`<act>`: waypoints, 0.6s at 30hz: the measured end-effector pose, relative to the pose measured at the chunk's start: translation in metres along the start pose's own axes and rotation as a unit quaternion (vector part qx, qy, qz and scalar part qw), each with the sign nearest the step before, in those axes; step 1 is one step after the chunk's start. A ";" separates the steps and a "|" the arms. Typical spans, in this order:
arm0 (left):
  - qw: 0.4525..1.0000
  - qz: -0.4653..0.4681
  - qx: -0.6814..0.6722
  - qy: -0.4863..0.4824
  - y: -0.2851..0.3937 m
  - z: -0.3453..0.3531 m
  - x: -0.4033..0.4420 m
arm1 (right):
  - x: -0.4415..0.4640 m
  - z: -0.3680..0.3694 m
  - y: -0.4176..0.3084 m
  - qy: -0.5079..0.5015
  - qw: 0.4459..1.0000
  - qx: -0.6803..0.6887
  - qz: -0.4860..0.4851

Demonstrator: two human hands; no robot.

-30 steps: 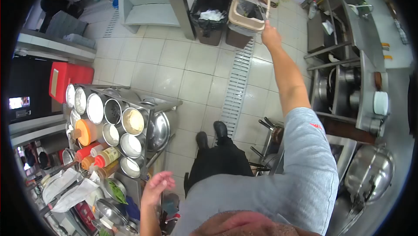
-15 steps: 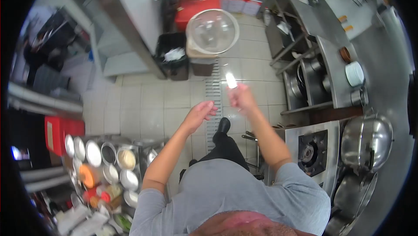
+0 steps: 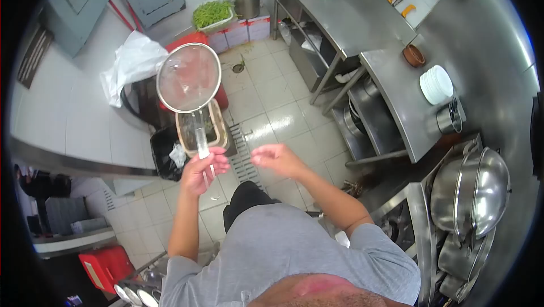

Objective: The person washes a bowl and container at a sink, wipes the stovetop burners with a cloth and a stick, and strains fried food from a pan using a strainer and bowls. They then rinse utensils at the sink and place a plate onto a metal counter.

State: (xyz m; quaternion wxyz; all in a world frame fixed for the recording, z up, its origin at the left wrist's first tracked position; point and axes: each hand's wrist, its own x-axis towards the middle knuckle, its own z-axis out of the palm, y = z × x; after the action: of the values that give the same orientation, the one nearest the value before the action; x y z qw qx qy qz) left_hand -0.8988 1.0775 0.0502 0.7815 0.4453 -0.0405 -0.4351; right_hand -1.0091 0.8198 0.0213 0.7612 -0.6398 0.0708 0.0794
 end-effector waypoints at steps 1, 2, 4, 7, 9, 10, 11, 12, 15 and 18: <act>1.000 0.010 0.010 0.004 0.015 -0.009 0.019 | 0.024 -0.027 -0.003 0.058 0.998 -0.005 -0.011; 0.999 0.021 0.022 0.016 0.033 -0.010 0.037 | 0.050 -0.053 -0.015 0.101 0.995 0.003 -0.005; 0.999 0.033 0.027 0.021 0.058 -0.027 0.082 | 0.102 -0.105 -0.034 0.193 0.981 -0.036 -0.003; 0.998 0.036 0.039 0.029 0.098 -0.052 0.159 | 0.188 -0.190 -0.052 0.288 0.943 -0.165 -0.019; 0.998 0.056 0.034 0.015 0.127 -0.064 0.218 | 0.236 -0.248 -0.075 0.296 0.926 -0.233 -0.009; 0.997 0.057 0.035 0.028 0.141 -0.066 0.243 | 0.251 -0.265 -0.083 0.294 0.939 -0.177 -0.015; 0.998 0.051 0.014 0.014 0.157 -0.073 0.272 | 0.273 -0.282 -0.104 0.294 0.948 -0.121 -0.033; 0.998 0.054 -0.001 0.009 0.172 -0.077 0.300 | 0.295 -0.307 -0.110 0.301 0.948 -0.093 -0.046; 0.998 0.055 -0.031 0.012 0.217 -0.076 0.365 | 0.350 -0.381 -0.138 0.373 0.925 -0.075 -0.001; 0.997 0.066 -0.023 0.029 0.255 -0.076 0.421 | 0.414 -0.456 -0.155 0.437 0.898 -0.011 -0.043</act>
State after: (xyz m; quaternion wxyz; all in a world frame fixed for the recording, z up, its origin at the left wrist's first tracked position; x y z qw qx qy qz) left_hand -0.4398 0.8835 0.0547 0.8195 0.4355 -0.0372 -0.3707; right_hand -0.5749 0.3571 0.0063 0.6494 -0.6204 0.3679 -0.2407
